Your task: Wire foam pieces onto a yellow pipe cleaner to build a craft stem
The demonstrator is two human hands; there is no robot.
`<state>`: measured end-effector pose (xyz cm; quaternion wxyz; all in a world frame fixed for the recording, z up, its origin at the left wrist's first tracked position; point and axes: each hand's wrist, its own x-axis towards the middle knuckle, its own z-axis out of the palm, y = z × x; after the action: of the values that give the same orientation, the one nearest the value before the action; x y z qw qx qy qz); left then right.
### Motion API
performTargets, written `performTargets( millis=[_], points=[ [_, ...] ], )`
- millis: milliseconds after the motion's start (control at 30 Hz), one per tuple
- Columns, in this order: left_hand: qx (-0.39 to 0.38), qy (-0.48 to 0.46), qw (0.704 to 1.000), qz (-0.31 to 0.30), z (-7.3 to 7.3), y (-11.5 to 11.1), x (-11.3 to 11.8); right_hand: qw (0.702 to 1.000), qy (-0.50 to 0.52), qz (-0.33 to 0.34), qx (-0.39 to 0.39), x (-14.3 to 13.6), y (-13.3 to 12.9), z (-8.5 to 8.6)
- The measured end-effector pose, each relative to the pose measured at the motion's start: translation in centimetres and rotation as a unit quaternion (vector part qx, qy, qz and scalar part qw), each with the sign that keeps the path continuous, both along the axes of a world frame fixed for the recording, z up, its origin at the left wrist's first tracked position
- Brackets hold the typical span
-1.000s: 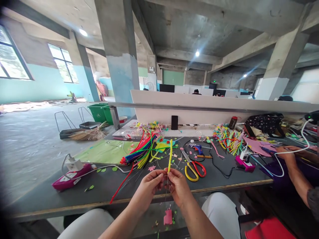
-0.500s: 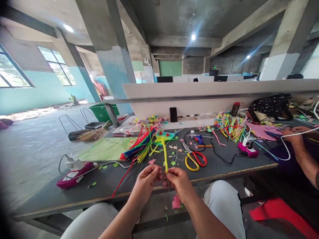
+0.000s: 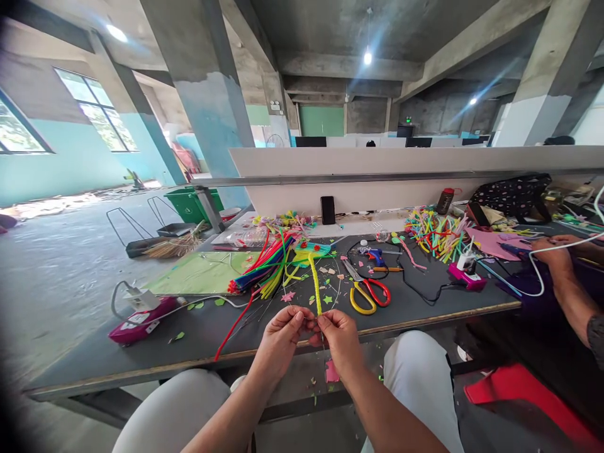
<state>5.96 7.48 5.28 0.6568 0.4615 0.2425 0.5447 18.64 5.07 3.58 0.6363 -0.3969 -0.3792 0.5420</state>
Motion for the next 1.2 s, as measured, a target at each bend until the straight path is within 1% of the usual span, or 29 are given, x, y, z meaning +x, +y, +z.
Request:
performTargets(
  millis=[500,700,833,933,1033,1200],
  points=[
    [0.032,0.003,0.999,-0.007,-0.4,0.1,-0.1,0.998,-0.008,-0.057,0.007,-1.2,-0.3,-0.5],
    [0.026,-0.008,1.0,-0.004,-0.6,-0.2,0.0,0.997,-0.012,-0.069,0.017,-1.3,-0.4,-0.7],
    [0.023,-0.009,1.0,0.003,-0.9,-0.2,0.2,0.997,-0.016,-0.08,0.02,-1.4,-0.4,-0.5],
    [0.016,-0.007,1.0,0.0,-1.1,0.1,0.0,0.996,-0.027,-0.081,0.023,-1.4,-0.5,-0.3],
    [0.019,0.006,1.0,-0.001,-0.5,0.6,-1.1,0.997,-0.04,-0.069,0.022,-1.5,-0.8,-0.4],
    [0.036,0.03,0.998,0.052,1.2,1.7,-3.6,0.999,-0.027,-0.032,0.006,-2.3,-1.1,-0.6]
  ],
)
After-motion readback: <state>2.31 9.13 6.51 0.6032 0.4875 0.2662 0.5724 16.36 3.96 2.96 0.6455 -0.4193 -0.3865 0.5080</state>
